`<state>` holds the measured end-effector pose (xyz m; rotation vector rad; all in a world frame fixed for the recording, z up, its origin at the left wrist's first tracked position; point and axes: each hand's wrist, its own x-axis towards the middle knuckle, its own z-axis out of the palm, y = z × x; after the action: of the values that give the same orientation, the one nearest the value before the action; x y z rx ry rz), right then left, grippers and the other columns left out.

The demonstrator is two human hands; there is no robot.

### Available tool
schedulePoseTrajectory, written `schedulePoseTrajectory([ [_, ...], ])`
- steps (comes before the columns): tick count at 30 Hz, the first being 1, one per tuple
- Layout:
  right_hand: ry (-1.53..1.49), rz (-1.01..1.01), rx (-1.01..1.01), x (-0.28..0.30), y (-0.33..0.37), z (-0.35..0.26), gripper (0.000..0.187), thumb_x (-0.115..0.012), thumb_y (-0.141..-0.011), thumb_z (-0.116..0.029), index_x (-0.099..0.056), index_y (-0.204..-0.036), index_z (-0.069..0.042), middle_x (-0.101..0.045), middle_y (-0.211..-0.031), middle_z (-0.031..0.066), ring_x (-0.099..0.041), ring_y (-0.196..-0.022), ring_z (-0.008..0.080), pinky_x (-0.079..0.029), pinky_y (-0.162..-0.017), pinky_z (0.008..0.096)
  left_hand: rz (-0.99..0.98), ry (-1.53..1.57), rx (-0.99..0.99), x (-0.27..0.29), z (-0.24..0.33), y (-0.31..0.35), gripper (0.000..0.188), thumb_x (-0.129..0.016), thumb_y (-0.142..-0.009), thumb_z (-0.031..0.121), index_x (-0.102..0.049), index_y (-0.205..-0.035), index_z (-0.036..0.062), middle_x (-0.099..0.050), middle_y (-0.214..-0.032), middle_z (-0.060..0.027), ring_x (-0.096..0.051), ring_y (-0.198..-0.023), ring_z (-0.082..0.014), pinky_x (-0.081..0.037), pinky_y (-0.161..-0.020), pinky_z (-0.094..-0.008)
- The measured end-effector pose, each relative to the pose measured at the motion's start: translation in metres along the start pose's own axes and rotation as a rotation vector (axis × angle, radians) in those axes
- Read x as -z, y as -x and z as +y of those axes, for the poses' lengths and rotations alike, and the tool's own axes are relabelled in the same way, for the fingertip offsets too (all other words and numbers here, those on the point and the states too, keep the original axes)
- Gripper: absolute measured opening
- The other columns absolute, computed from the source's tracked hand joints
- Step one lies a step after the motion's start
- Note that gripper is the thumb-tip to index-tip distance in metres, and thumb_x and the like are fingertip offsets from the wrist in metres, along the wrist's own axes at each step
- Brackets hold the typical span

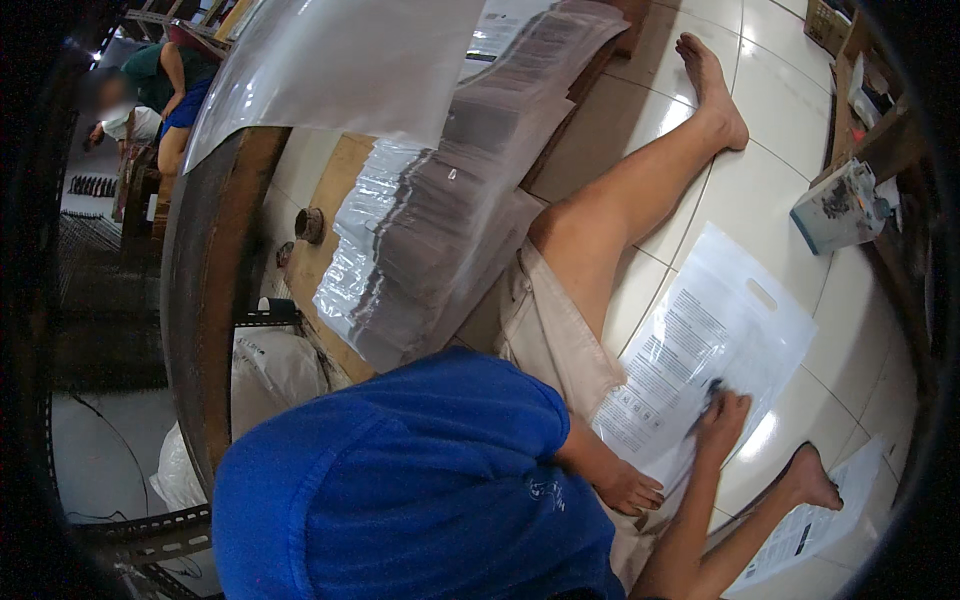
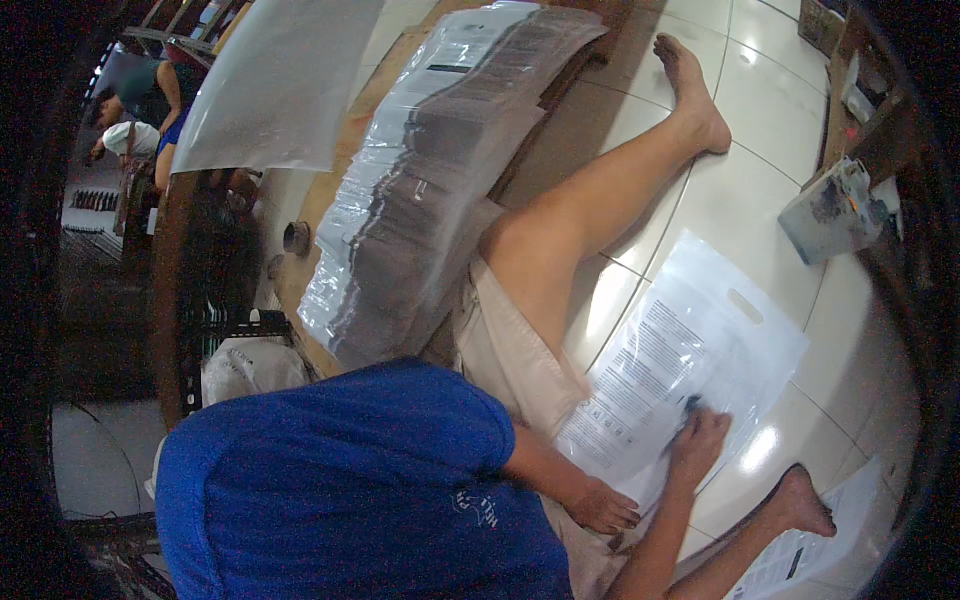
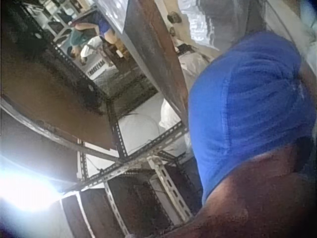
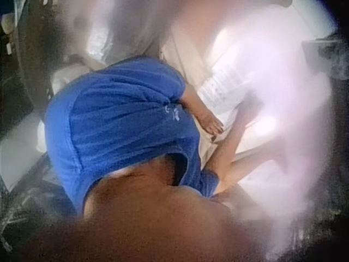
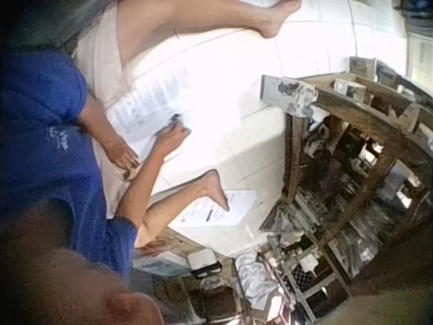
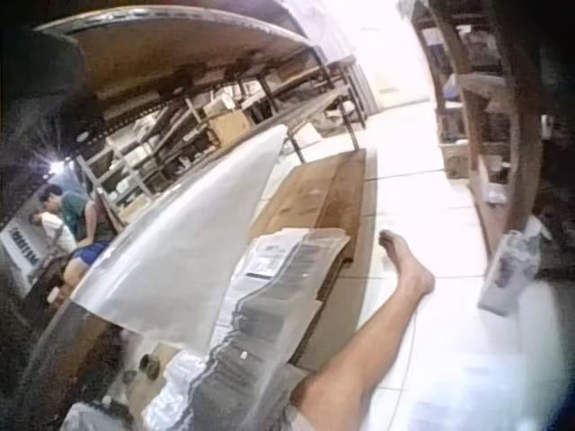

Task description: The person sits on the floor and wipes the surface of a stack of white plastic sheets using a cloth. They repeatedly wipe individual sheets, occasionally pick up a new sheet from the stack, and continue the wiping process.

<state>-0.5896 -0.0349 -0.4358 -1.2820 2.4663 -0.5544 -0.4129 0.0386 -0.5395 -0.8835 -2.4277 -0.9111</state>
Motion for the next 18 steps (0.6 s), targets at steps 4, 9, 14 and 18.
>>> schedulePoseTrajectory([
  [4, 0.036, 0.026, 0.046, 0.016, -0.081, 0.009, 0.010, -0.058, -0.080, -0.003, -0.056, -0.088, 0.002, -0.047, -0.086, 0.0172, -0.052, -0.081, 0.0347, -0.042, -0.072, 0.0432, -0.155, -0.035, -0.057, -0.010, -0.009, 0.004, 0.038, -0.040, -0.089, 0.034, -0.054, -0.112, 0.0075, -0.034, -0.139, -0.0289, -0.027, -0.133, -0.0428, -0.019, -0.107, -0.0588],
  [9, -0.544, -0.182, -0.262, 0.025, -0.088, 0.046, 0.019, -0.057, -0.084, -0.007, -0.058, -0.102, -0.003, -0.057, -0.104, 0.0084, -0.058, -0.088, 0.0210, -0.046, -0.076, 0.0347, -0.409, 0.168, -0.011, 0.062, -0.015, -0.024, 0.038, -0.047, -0.086, 0.025, -0.057, -0.115, 0.0037, -0.040, -0.133, -0.0295, -0.034, -0.128, -0.0420, -0.024, -0.107, -0.0522],
  [14, -1.643, -0.041, -0.394, 0.037, -0.007, 0.037, 0.032, -0.055, -0.087, -0.010, -0.049, -0.119, -0.008, -0.057, -0.109, 0.0048, -0.056, -0.096, 0.0181, -0.046, -0.083, 0.0311, -0.331, 0.527, 0.407, 0.057, -0.018, -0.035, 0.033, -0.048, -0.085, 0.025, -0.061, -0.104, 0.0022, -0.049, -0.122, -0.0277, -0.047, -0.115, -0.0387, -0.038, -0.097, -0.0452],
  [18, -1.780, 0.088, -0.387, 0.046, 0.030, 0.032, 0.031, -0.055, -0.089, -0.011, -0.048, -0.119, -0.007, -0.057, -0.108, 0.0056, -0.055, -0.098, 0.0172, -0.046, -0.083, 0.0294, -0.528, 0.582, 0.995, 0.187, -0.032, -0.070, 0.036, -0.053, -0.084, 0.031, -0.059, -0.100, -0.0011, -0.058, -0.109, -0.0226, -0.059, -0.095, -0.0356, -0.046, -0.078, -0.0454],
])
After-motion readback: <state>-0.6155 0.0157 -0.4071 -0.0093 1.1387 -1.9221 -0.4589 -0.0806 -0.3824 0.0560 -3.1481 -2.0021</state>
